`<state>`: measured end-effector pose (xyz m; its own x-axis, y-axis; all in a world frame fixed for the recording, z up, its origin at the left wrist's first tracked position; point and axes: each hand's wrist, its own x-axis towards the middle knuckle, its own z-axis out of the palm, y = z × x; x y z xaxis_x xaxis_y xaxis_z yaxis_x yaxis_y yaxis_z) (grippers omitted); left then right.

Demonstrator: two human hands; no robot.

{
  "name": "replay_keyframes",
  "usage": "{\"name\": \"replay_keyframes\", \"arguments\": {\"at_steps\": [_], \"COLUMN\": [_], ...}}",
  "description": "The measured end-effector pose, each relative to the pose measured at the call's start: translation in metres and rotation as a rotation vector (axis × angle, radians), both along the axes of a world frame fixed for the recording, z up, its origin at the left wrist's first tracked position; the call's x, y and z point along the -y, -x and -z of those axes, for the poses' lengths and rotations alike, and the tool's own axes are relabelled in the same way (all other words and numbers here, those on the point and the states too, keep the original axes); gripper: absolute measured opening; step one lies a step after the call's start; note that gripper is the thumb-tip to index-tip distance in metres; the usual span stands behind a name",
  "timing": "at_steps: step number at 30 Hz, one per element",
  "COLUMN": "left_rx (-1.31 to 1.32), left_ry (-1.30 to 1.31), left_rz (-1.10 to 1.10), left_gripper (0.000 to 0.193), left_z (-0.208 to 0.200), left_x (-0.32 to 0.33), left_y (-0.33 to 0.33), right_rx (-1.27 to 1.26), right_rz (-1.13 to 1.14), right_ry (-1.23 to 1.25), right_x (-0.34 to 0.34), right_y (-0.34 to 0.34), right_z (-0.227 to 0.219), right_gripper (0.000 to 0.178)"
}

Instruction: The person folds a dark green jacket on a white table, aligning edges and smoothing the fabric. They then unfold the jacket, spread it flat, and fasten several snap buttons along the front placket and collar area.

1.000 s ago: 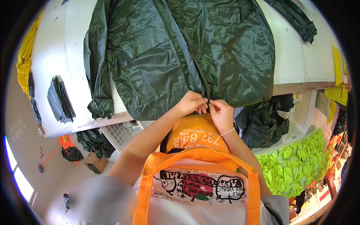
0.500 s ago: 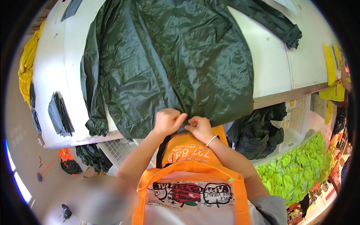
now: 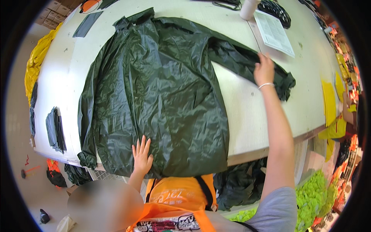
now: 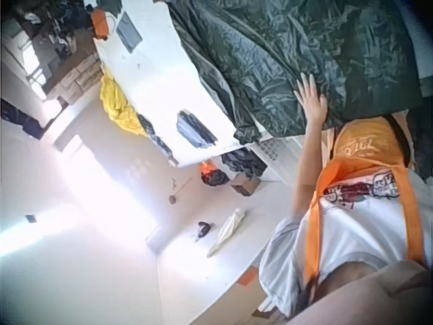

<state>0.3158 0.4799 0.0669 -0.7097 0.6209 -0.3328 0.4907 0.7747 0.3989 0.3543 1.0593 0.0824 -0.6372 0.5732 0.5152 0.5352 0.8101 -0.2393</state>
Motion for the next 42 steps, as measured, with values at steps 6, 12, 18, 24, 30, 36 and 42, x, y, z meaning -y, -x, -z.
{"name": "replay_keyframes", "arguments": {"at_steps": [6,12,18,24,30,36,42], "left_rx": [-0.009,0.017,0.016,0.014,0.047,0.06,-0.467], "left_ry": [0.047,0.155,0.122,0.079,0.003,-0.353,-0.181], "left_rz": [-0.033,-0.052,-0.018,-0.017,0.014,0.067,0.026], "left_gripper": [0.071,0.074,0.079,0.08,0.08,0.07,0.057], "left_z": [0.004,0.008,0.008,0.007,0.005,-0.015,0.006], "left_x": [0.0,-0.001,-0.002,0.003,0.024,0.088,0.181], "left_y": [-0.007,-0.014,-0.009,-0.007,-0.011,0.032,0.167], "right_rx": [0.571,1.11,0.779,0.697,0.511,0.306,0.43], "right_rz": [0.063,-0.572,0.073,-0.109,0.084,-0.335,-0.804], "right_ry": [-0.023,0.787,0.163,0.357,0.445,0.577,0.494], "right_x": [-0.053,0.06,-0.029,-0.098,-0.096,0.185,0.464], "right_y": [-0.01,-0.03,-0.006,-0.106,-0.086,0.044,0.089], "right_z": [-0.02,-0.068,-0.012,0.099,0.092,-0.028,-0.006], "right_gripper": [0.036,0.032,0.032,0.016,0.018,0.022,0.041]}}
